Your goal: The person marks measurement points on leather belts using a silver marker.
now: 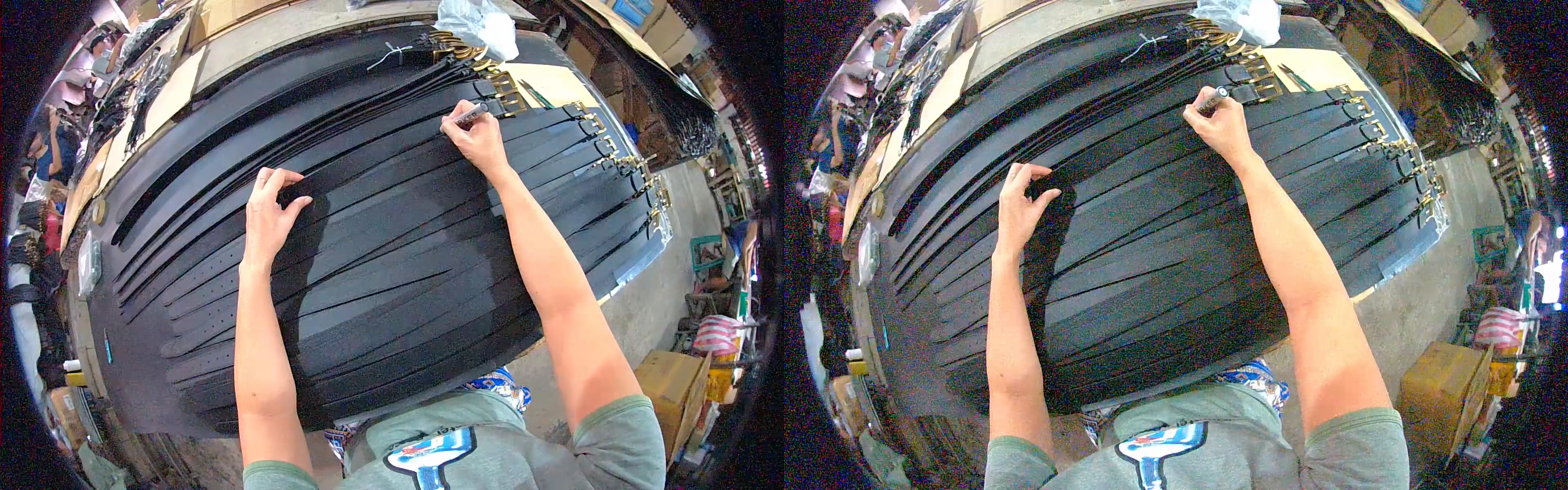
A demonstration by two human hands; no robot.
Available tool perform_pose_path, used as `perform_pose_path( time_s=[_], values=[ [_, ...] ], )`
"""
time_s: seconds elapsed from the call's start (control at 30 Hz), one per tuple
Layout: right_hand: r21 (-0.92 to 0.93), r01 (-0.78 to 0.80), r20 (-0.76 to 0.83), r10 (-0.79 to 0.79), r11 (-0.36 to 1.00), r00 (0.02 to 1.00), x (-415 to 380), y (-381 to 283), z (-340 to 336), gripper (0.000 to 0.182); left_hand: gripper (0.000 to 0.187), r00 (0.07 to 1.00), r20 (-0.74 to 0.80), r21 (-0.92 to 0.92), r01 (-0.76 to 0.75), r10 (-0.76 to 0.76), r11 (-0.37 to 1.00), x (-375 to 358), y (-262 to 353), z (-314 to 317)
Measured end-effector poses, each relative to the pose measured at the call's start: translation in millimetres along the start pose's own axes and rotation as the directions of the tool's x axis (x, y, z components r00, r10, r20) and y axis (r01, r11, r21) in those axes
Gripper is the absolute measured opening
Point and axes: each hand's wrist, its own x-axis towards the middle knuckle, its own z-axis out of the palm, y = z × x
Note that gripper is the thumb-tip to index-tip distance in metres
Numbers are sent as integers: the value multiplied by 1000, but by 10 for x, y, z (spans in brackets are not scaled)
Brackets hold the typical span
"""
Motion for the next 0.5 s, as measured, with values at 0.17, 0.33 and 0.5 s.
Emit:
perform_pose_path(
  time_s=[0.17, 0.33, 0.5],
  values=[
    [-18, 2, -2, -2, 1000, 1000, 2, 14, 9, 22, 35, 1000, -4, 22, -19, 19, 1000, 1, -12, 0],
    [268, -122, -204, 180, 956, 962, 98, 158, -36, 20, 33, 1000, 15, 52, -18, 17, 999, 5, 22, -35],
    [524, -22, -495, 326, 851, 805, 148, 47, -309, 18, 34, 1000, 13, 32, -7, 6, 999, 8, 52, -32]
  ],
)
